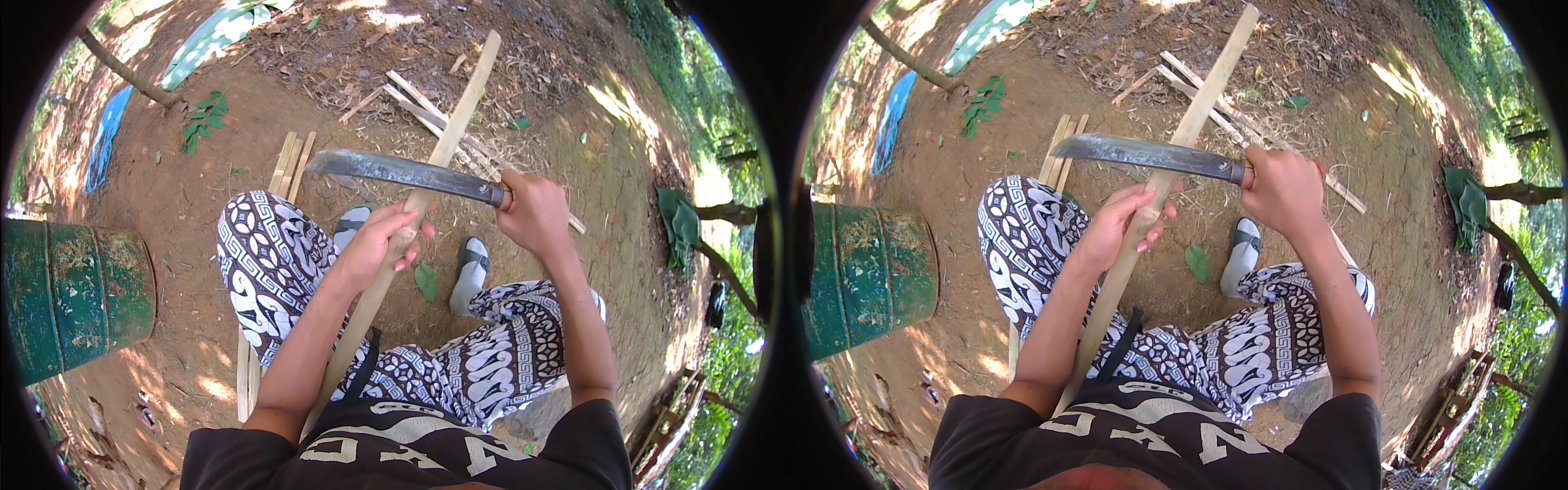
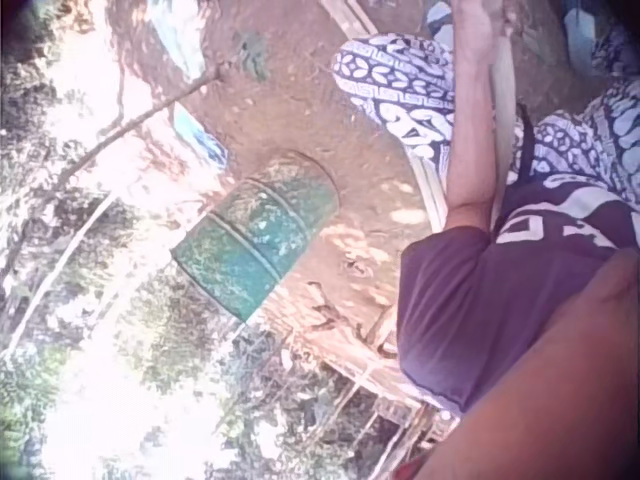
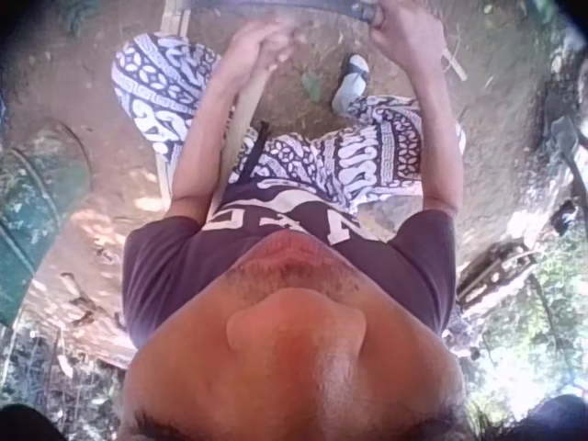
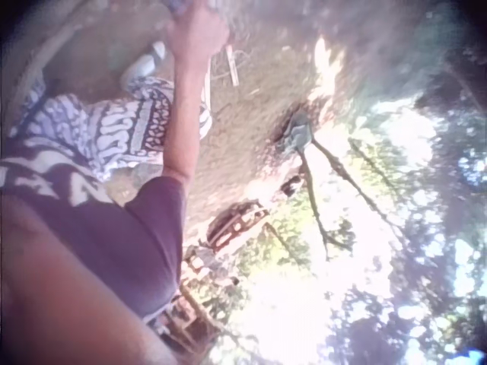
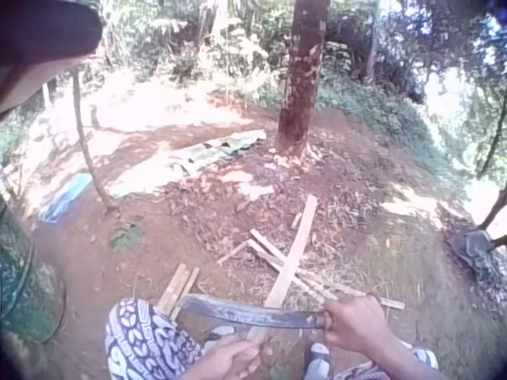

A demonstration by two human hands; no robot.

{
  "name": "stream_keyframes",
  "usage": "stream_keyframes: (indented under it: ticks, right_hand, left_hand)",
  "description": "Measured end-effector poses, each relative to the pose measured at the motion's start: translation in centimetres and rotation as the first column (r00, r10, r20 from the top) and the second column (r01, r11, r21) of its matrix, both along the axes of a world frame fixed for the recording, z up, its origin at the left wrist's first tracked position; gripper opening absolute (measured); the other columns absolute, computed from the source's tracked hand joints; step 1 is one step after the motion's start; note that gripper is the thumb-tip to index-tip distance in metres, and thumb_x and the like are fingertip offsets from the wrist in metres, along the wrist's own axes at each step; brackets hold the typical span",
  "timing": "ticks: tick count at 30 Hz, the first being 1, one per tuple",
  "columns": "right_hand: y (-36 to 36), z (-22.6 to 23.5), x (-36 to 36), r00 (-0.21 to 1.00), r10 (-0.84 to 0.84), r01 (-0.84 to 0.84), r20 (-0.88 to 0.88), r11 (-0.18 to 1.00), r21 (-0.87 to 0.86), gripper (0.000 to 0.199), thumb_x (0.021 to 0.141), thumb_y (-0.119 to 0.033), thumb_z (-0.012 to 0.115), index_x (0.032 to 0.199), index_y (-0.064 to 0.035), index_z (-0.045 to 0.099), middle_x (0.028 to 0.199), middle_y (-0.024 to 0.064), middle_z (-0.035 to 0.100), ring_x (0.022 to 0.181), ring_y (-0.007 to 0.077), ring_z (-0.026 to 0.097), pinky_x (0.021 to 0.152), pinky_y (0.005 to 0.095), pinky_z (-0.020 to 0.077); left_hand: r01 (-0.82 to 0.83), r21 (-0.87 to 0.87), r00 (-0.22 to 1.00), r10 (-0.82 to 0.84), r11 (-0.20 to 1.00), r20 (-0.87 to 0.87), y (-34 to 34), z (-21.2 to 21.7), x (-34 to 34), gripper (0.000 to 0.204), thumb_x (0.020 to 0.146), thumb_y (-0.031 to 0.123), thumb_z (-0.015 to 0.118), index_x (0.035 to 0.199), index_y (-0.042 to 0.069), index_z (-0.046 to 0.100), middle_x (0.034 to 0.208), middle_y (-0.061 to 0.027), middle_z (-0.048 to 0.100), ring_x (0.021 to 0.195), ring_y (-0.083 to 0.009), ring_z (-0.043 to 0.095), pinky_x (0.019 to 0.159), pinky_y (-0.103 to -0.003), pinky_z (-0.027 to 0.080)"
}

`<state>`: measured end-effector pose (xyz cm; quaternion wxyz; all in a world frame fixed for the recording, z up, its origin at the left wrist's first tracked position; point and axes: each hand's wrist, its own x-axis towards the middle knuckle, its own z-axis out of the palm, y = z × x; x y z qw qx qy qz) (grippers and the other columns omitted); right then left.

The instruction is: The person uses a machete to shave and smooth a long piece of bamboo, holding the stick with one hand and carving thin layers off with the other.

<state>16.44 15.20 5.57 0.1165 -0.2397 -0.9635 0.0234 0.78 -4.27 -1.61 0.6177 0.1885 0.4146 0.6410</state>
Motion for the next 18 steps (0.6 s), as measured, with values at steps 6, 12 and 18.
stream_keyframes:
  ticks: [6,12,18]
  right_hand:
    - [-0.8,0.0,-0.8,0.974,-0.226,0.206,-0.007,0.899,-0.385,0.019,0.08,-0.019,0.067,0.072,-0.0023,0.063,0.062,0.0195,0.061,0.059,0.0393,0.061,0.058,0.0468,0.0473]
    - [-2.5,1.8,-1.1,0.935,-0.272,0.026,-0.226,0.69,-0.724,0.029,0.085,-0.02,0.073,0.07,0.0022,0.063,0.051,0.0042,0.045,0.051,0.0105,0.039,0.05,0.0342,0.0347]
    - [-1.6,2.5,-0.9,0.904,-0.329,-0.017,-0.271,0.607,-0.795,0.026,0.084,-0.018,0.072,0.071,0.0031,0.063,0.052,0.0057,0.048,0.052,0.0104,0.041,0.05,0.0331,0.0356]
  left_hand:
    - [-0.003,0.052,0.999,0.002,0.999,0.032,0.5,0.9,0.7,0.048,0.108,0.031,0.037,0.141,-0.002,0.044,0.1,-0.0069,0.061,0.068,-0.0089,0.054,0.048,-0.021,0.042]
    - [0.009,0.031,0.999,-0.007,0.999,-0.043,1.7,5.9,2.0,0.05,0.107,0.032,0.041,0.143,-0.003,0.044,0.098,-0.0051,0.06,0.068,-0.0084,0.054,0.048,-0.019,0.041]
    - [0.015,-0.184,0.927,-0.082,0.983,-0.365,3.6,8.9,2.4,0.045,0.105,0.03,0.049,0.135,-0.004,0.051,0.091,-0.0019,0.055,0.068,-0.0075,0.054,0.051,-0.019,0.042]
